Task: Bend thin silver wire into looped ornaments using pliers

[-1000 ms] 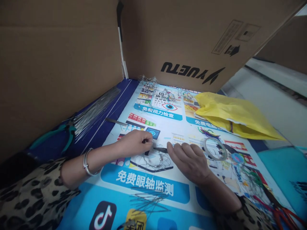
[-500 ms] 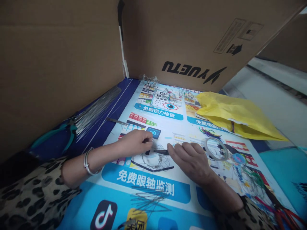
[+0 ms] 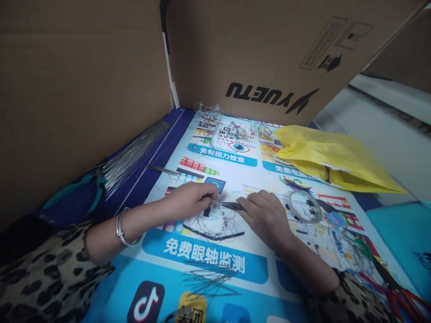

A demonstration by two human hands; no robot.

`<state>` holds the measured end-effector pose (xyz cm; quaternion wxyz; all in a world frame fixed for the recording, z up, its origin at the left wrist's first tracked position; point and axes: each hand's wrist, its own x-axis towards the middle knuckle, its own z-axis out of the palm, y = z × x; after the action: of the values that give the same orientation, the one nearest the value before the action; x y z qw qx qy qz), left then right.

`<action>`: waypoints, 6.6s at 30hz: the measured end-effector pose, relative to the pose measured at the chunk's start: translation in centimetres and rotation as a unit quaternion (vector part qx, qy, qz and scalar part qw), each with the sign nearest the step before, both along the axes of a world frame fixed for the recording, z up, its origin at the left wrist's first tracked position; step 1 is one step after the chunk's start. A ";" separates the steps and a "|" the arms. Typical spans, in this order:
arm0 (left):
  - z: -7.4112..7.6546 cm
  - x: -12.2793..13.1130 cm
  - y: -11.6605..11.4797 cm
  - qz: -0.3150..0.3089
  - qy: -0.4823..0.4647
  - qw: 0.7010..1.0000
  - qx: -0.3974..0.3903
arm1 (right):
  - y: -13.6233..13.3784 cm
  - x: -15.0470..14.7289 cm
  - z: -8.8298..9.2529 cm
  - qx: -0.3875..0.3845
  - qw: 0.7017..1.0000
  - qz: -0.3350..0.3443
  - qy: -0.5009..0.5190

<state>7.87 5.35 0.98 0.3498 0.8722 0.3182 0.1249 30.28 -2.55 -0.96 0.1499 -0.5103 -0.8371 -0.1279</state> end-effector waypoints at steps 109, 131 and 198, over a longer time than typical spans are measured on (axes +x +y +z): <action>-0.7 -0.2 0.7 -0.101 -0.073 0.992 0.014 | -0.5 -1.8 0.7 0.042 0.997 0.018 -0.065; -0.3 -0.2 0.7 -0.112 -0.094 0.989 -0.001 | -0.8 -1.9 0.0 0.039 0.997 -0.040 -0.050; -0.8 0.3 0.3 -0.033 -0.046 0.998 0.003 | -0.5 -2.1 1.1 0.074 0.989 0.024 -0.126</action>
<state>8.20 5.66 0.18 0.3654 0.8766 0.2725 0.1545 28.19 -3.02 0.14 0.0833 -0.4573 -0.8497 -0.2489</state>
